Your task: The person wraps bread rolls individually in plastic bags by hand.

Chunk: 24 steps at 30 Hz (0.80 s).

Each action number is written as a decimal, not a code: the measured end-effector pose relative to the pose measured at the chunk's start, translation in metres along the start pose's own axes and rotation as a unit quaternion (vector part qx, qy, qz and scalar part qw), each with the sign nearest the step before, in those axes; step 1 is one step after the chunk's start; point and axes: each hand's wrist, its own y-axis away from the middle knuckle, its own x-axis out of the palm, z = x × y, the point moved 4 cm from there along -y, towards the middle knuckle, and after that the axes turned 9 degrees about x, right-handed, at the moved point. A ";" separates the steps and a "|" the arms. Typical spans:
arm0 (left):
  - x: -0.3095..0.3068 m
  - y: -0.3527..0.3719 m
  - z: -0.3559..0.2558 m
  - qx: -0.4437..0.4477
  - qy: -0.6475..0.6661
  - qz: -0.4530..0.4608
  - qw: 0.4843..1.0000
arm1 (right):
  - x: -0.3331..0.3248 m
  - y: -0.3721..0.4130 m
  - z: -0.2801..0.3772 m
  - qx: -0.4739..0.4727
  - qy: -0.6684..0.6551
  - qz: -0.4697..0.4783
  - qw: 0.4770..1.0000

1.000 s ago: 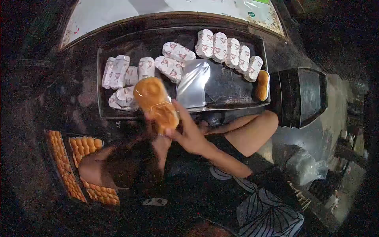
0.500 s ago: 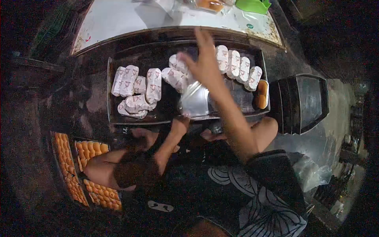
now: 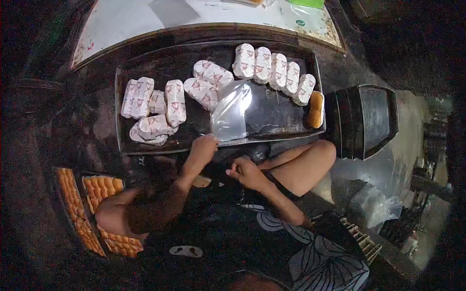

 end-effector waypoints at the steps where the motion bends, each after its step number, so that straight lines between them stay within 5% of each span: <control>1: -0.015 0.005 -0.009 0.001 0.021 -0.040 0.999 | 0.001 0.005 -0.005 0.003 0.006 0.002 1.000; 3: -0.037 0.012 -0.024 -0.015 0.097 -0.106 0.989 | -0.004 0.003 0.007 0.034 -0.037 -0.049 0.998; 5: -0.044 0.025 -0.039 -0.121 0.332 -0.121 0.928 | 0.000 -0.007 0.011 0.035 -0.098 -0.107 0.989; 7: -0.050 0.031 -0.049 -0.133 0.353 -0.130 0.917 | -0.006 -0.019 0.024 0.049 -0.055 -0.149 0.986; 9: -0.068 0.036 -0.057 -0.117 0.296 -0.267 0.910 | -0.010 -0.027 0.023 -0.038 -0.007 -0.188 0.981; 10: -0.074 0.038 -0.065 -0.096 0.276 -0.329 0.898 | -0.012 -0.036 0.017 0.149 -0.200 -0.023 0.968; 11: -0.077 0.038 -0.074 -0.092 0.277 -0.334 0.896 | -0.009 -0.036 0.020 0.324 -0.372 0.143 0.858; 13: -0.083 0.042 -0.091 -0.088 0.258 -0.345 0.898 | -0.028 -0.051 0.062 0.282 -0.478 0.179 0.813; 15: -0.088 0.033 -0.080 -0.019 0.213 -0.408 0.887 | -0.023 -0.073 0.098 0.091 -0.572 0.024 0.815; 16: -0.089 0.031 -0.060 -0.074 0.395 -0.560 0.724 | -0.009 -0.076 0.111 0.069 -0.672 0.050 0.736; 17: -0.078 0.035 -0.043 -0.120 0.544 -0.663 0.500 | 0.004 -0.076 0.122 0.047 -0.761 0.075 0.643; 19: -0.063 0.055 0.013 -0.091 0.799 -0.401 0.439 | 0.039 -0.074 0.127 0.127 -0.796 0.232 0.545; 20: -0.047 0.064 0.046 0.070 0.910 -0.248 0.325 | 0.057 -0.096 0.090 0.125 -0.611 0.208 0.753; 21: -0.060 0.065 0.046 0.070 0.909 -0.250 0.326 | 0.067 -0.124 0.059 0.112 -0.380 0.167 0.903; 22: -0.083 0.074 0.051 -0.027 0.817 -0.426 0.387 | 0.047 -0.143 0.074 -0.024 -0.100 -0.033 0.994; 23: -0.094 0.091 0.054 -0.127 0.684 -0.579 0.425 | 0.030 -0.154 0.096 -0.154 0.195 -0.227 0.942; 24: -0.093 0.096 0.058 -0.128 0.685 -0.578 0.424 | 0.024 -0.178 0.093 -0.165 0.326 -0.306 0.879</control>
